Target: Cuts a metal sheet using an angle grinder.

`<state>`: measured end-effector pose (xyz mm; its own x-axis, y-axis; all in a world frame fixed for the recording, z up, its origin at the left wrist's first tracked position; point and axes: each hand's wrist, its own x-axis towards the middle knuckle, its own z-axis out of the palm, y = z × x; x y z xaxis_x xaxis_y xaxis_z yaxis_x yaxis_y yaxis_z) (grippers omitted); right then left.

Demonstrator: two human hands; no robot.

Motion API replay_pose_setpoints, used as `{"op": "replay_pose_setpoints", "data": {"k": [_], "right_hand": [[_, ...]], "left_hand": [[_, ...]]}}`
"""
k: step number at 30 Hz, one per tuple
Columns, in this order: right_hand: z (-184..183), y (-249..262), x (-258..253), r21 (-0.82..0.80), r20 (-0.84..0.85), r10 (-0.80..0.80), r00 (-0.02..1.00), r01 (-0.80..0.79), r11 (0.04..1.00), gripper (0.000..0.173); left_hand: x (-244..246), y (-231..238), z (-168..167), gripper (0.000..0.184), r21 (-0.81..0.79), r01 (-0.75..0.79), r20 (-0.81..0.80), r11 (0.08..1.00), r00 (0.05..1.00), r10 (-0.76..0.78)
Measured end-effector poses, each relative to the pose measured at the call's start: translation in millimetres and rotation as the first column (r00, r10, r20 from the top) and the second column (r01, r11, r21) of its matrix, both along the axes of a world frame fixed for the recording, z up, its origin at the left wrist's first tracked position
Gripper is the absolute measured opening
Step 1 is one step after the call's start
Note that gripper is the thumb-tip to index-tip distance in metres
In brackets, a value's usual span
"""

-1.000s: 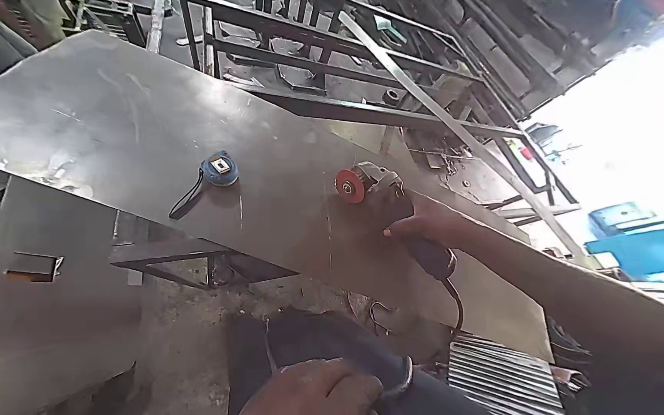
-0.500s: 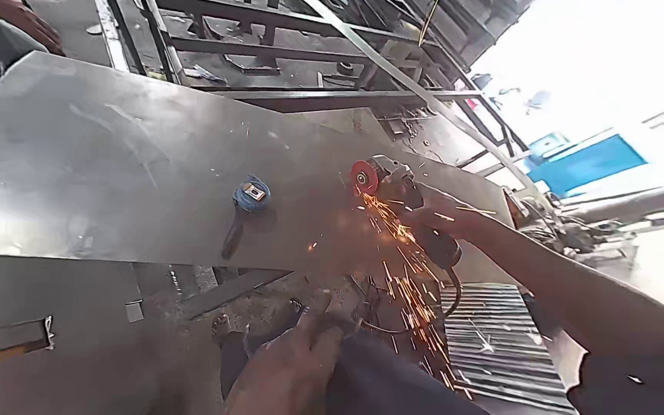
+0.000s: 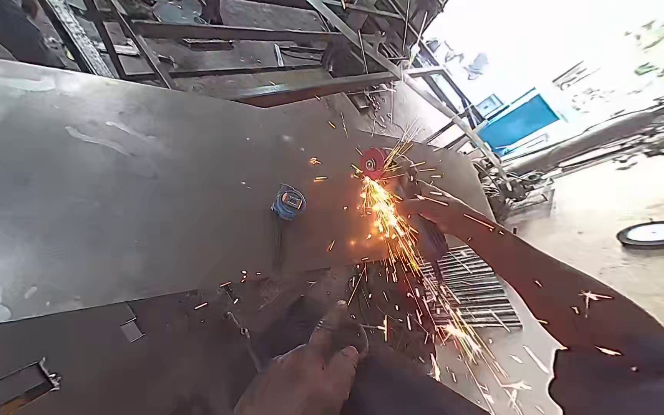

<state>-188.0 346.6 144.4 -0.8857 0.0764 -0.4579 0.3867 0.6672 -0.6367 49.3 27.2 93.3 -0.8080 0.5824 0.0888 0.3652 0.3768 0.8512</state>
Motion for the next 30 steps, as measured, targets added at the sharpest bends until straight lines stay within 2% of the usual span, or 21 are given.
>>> {"op": "replay_pose_setpoints", "data": {"k": [2, 5, 7, 9, 17, 19, 21, 24, 26, 28, 30], "right_hand": [[-3.0, -3.8, 3.4, -0.05, -0.003, -0.039, 0.999, 0.039, 0.998, 0.04], [-14.1, -0.1, 7.6, -0.134, 0.005, -0.19, 0.982, 0.189, 0.973, 0.037], [-19.3, 13.9, 10.6, -0.221, 0.027, -0.195, 0.98, 0.196, 0.955, 0.043], [-17.8, 24.0, 16.5, -0.216, 0.02, -0.243, 0.97, 0.241, 0.946, 0.052], [-16.9, 59.1, 16.7, -0.164, 0.033, -0.279, 0.96, 0.281, 0.946, 0.052], [-16.0, 60.3, 12.0, -0.174, 0.041, -0.262, 0.964, 0.265, 0.948, 0.055], [-15.8, 62.0, 7.3, -0.184, 0.034, -0.236, 0.971, 0.238, 0.954, 0.056], [-15.4, 63.3, 2.3, -0.196, 0.043, -0.207, 0.977, 0.212, 0.958, 0.053], [-18.5, 64.4, -1.3, -0.23, 0.05, -0.231, 0.972, 0.236, 0.944, 0.053], [-19.1, 68.3, -3.5, -0.256, 0.056, -0.251, 0.966, 0.257, 0.932, 0.055], [-19.1, 72.6, -4.7, -0.259, 0.061, -0.255, 0.965, 0.262, 0.93, 0.058]], "left_hand": [[-2.6, -13.6, 7.5, 0.028, -0.002, 0.049, 0.044, 0.999, 0.998, -0.049], [-3.7, -29.5, 6.0, 0.027, 0.012, 0.074, 0.042, 0.997, 0.996, -0.075], [-5.2, -38.4, 8.7, 0.027, 0.015, 0.099, 0.055, 0.995, 0.994, -0.099], [-5.0, -44.7, 11.0, 0.027, 0.017, 0.125, 0.064, 0.992, 0.99, -0.126], [-9.4, -36.8, 8.6, 0.024, -0.03, 0.222, 0.06, 0.975, 0.974, -0.22], [-16.0, -27.7, 4.3, 0.025, -0.078, 0.205, 0.098, 0.976, 0.975, -0.197], [-28.2, -17.7, -5.4, 0.034, 0.001, 0.223, 0.197, 0.975, 0.956, -0.218], [-45.3, 3.0, -27.5, 0.054, 0.243, 0.233, 0.498, 0.942, 0.803, -0.327], [-52.1, 25.2, -38.9, 0.059, 0.352, 0.087, 0.689, 0.932, 0.65, -0.321], [-56.8, 49.4, -43.1, 0.06, 0.415, -0.091, 0.777, 0.905, 0.554, -0.3], [-62.9, 69.7, -43.9, 0.064, 0.451, -0.21, 0.79, 0.867, 0.547, -0.278]]}}
